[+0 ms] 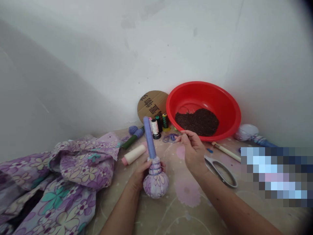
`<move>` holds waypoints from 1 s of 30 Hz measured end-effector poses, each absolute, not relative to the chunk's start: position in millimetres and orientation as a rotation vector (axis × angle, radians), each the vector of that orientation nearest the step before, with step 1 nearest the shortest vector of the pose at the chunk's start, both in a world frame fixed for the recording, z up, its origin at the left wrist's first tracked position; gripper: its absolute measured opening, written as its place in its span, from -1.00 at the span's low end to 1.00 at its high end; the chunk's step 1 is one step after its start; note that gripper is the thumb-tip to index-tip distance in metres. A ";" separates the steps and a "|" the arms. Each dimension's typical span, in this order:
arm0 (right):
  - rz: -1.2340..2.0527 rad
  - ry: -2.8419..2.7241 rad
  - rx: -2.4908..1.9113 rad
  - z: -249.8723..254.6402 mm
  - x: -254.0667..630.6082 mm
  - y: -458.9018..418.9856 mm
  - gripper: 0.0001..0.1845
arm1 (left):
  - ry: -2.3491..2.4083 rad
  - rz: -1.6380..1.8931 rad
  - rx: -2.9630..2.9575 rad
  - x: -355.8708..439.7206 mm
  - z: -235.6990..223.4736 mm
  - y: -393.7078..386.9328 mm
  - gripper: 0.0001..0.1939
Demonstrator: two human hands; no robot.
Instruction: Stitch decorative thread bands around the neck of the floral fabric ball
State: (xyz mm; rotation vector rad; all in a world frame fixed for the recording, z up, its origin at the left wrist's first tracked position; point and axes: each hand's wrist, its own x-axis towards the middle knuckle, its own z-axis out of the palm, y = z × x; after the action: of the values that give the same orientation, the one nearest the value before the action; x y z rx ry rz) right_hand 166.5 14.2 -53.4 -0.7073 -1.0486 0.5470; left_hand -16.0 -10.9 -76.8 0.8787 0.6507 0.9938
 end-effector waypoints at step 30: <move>0.428 -1.706 -0.882 -69.3 172.5 22.7 -0.80 | 0.410 0.919 0.894 -30.8 -95.8 -0.6 -0.69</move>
State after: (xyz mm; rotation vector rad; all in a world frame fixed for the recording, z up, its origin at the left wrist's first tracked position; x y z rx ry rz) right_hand 172.5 22.7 -69.3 -0.8817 -1.7063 0.4285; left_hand -30.8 -0.6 -95.8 0.8945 0.4095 0.9187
